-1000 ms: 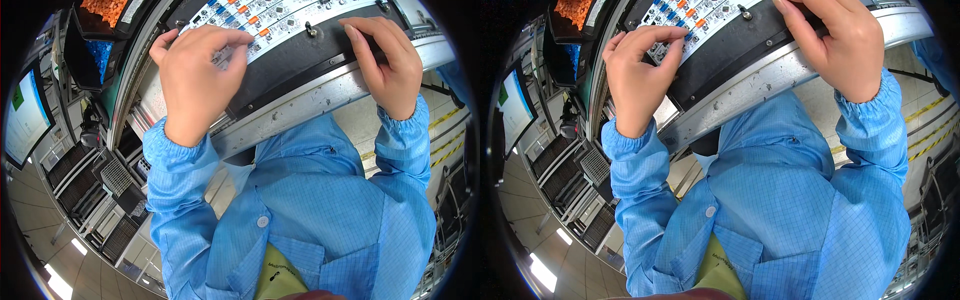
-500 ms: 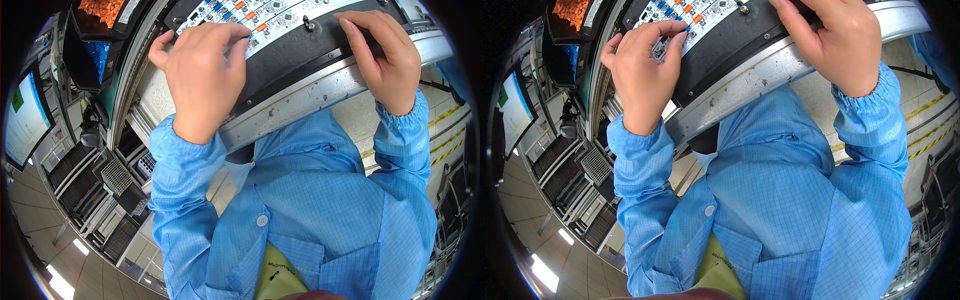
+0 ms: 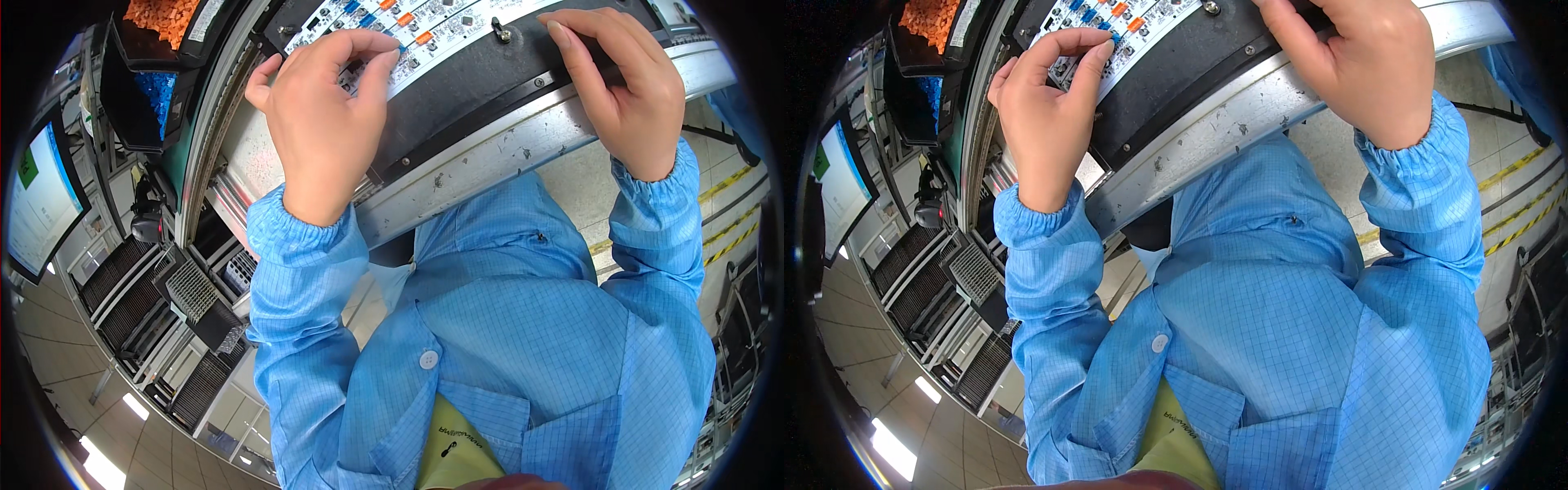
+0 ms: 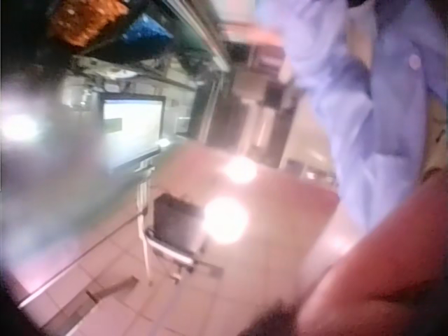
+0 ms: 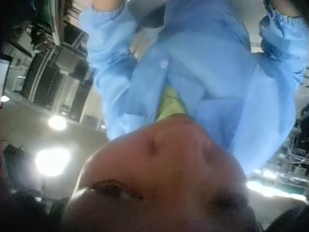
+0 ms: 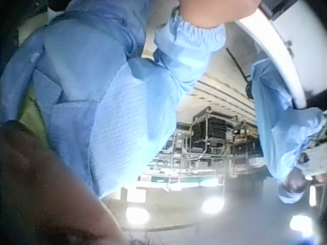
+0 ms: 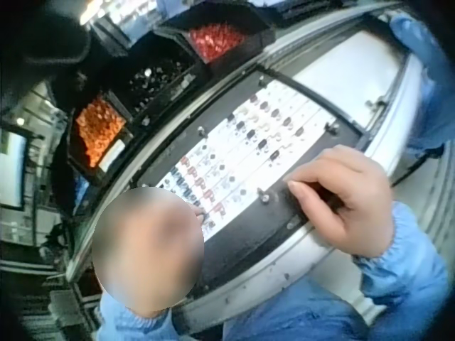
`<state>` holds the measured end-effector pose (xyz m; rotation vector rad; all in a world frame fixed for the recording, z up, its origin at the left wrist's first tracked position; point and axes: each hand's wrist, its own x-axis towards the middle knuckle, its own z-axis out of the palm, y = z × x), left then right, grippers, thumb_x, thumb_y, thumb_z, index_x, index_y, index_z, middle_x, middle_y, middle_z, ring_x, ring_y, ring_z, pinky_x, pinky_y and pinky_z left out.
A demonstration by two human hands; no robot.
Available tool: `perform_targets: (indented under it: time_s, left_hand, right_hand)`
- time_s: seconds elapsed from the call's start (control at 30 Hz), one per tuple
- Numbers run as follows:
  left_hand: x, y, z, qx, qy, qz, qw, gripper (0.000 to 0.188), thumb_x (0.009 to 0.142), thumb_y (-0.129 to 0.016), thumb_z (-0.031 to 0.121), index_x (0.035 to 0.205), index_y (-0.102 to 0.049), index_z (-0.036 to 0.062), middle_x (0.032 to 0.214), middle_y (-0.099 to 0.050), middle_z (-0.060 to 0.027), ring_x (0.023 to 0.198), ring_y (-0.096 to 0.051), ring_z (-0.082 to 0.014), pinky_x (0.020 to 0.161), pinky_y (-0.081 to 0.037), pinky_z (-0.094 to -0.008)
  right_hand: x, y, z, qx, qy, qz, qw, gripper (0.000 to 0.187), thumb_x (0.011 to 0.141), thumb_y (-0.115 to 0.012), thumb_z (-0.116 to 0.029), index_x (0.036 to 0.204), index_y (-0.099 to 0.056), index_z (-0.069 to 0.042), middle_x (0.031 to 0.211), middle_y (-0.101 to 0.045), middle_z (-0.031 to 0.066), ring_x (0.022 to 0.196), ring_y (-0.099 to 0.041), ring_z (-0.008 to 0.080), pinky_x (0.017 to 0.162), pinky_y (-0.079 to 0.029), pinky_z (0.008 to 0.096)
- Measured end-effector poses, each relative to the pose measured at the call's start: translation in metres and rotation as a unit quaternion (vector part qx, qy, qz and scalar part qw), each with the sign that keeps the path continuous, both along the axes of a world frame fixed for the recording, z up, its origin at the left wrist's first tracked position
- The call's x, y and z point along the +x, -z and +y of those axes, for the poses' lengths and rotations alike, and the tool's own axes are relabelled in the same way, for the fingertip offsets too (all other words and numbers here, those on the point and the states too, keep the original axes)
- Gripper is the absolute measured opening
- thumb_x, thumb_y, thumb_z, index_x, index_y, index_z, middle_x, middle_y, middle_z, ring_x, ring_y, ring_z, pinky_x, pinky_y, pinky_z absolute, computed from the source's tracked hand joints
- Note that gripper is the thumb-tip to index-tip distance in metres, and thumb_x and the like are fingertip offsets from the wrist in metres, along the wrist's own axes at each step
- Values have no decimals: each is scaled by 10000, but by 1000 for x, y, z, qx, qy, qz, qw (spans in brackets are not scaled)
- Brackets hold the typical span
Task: Manually inserting small electronic components into circuit board panels at an assembly station.
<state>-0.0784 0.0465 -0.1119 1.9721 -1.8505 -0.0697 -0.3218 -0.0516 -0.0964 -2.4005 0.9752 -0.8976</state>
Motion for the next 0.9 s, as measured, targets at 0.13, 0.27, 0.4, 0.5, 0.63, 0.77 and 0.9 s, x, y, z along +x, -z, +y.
perform_targets:
  time_s: [0.13, 0.27, 0.4, 0.5, 0.63, 0.77, 0.9]
  left_hand:
    - [-2, 0, 1, 8, -2, 7, 1000, 60, 867, -784, 206, 927, -792, 203, 855, -746, 29, 836, -675, -158, 1066, -302, -447]
    - [-2, 2, -1, -32, 18, -21, 999, 52, 866, -784, 203, 916, -796, 209, 861, -755, 23, 860, -683, -170, 1056, -309, -455]
    - [-3, -1, -3, -27, 23, -30, 999, 39, 860, -788, 202, 897, -796, 211, 857, -755, 22, 869, -686, -172, 1045, -316, -462]
    - [-2, 4, -5, -54, 39, -52, 996, 44, 849, -800, 195, 891, -795, 206, 849, -756, 22, 862, -687, -172, 1038, -316, -464]
    - [-6, 5, -5, -95, 51, -86, 990, 62, 830, -823, 194, 884, -794, 203, 858, -746, 34, 877, -681, -162, 1030, -314, -476]
    - [-16, 2, 9, -74, 52, -118, 989, 193, 850, -832, 196, 1043, -824, 209, 931, -703, 34, 916, -632, -154, 1003, -307, -402]
    - [-18, 5, 24, -21, 29, -89, 995, 271, 872, -811, 212, 1143, -818, 233, 889, -614, 26, 884, -573, -166, 949, -301, -367]
  right_hand:
    - [-1, 1, 1, -2, 3, -1, 1000, 35, 832, -736, -16, 858, -721, 2, 720, -621, 131, 636, -591, 291, 568, -450, 371]
    - [-1, 0, 1, -3, 1, 2, 1000, 34, 832, -737, -15, 860, -723, 1, 717, -620, 130, 635, -589, 289, 569, -449, 369]
    - [-1, 1, 0, -7, 2, -2, 1000, 36, 834, -739, -18, 862, -726, 1, 723, -628, 132, 644, -599, 293, 574, -457, 369]
    - [0, 3, -1, -7, 2, -6, 1000, 36, 835, -739, -20, 861, -726, 1, 727, -633, 134, 646, -603, 294, 575, -460, 371]
    - [0, 1, -1, -10, 2, -6, 1000, 32, 833, -740, -16, 856, -725, 1, 727, -636, 135, 643, -602, 296, 572, -459, 372]
    - [-2, 4, -1, -15, 11, -10, 1000, 34, 831, -740, -12, 857, -725, 4, 727, -638, 136, 644, -603, 296, 573, -460, 368]
    - [-1, 8, 1, -3, 16, -47, 999, 34, 837, -738, -12, 862, -723, 5, 734, -643, 139, 648, -607, 296, 578, -464, 369]
